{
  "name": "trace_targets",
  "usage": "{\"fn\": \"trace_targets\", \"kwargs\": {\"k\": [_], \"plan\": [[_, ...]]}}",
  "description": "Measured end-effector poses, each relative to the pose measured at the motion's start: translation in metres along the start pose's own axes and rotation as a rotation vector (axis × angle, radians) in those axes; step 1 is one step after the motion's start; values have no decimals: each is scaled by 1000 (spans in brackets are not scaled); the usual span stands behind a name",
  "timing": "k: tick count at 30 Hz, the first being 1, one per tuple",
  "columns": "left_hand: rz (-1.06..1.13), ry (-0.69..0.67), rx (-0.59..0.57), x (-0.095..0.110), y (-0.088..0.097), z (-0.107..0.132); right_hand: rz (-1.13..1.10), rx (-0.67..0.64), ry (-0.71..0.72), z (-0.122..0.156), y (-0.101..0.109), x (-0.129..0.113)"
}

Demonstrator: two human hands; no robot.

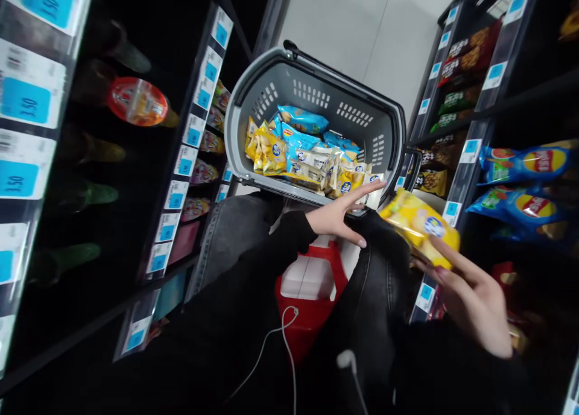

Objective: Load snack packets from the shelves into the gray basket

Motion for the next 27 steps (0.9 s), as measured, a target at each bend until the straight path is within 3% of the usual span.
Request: {"fn": "trace_targets", "kwargs": {"k": [2,4,6,9,13,16,18,22,25,27], "plan": [[-10,-27,49,3,16,0,-222,-251,-64,-28,-44,-9],[-65,-35,155,3,40,1,-344,-382,-93,-56,-76,-15],[-114,-31,293,-1,67,2,-404,-414,-110,-82,-96,-14],[-112,-18,425,-7,91,5,-391,-330,-148,-107,-111,0],[-82,12,419,-14,90,5,-51,-178,-136,-119,-107,20],[-131,-18,427,-9,87,4,239,29,71,-122,-86,9],[-207,-20,444,-6,87,2,194,114,241,-117,-82,-4],[-227,48,460,-11,86,-1,-56,118,486,-103,-90,-20],[-157,82,485,-20,87,0,-37,192,610,-93,-86,-28],[-162,100,493,-24,88,0,26,165,653,-92,-89,-29]]}}
Point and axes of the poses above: each hand's wrist, its own z-axis away from the middle knuckle, its own y-axis out of the back of the hand, x = y × z, the point moved 10 cm from there along -z, towards the middle knuckle, and after that the axes turned 1 degree about y, right-handed, at the moved point
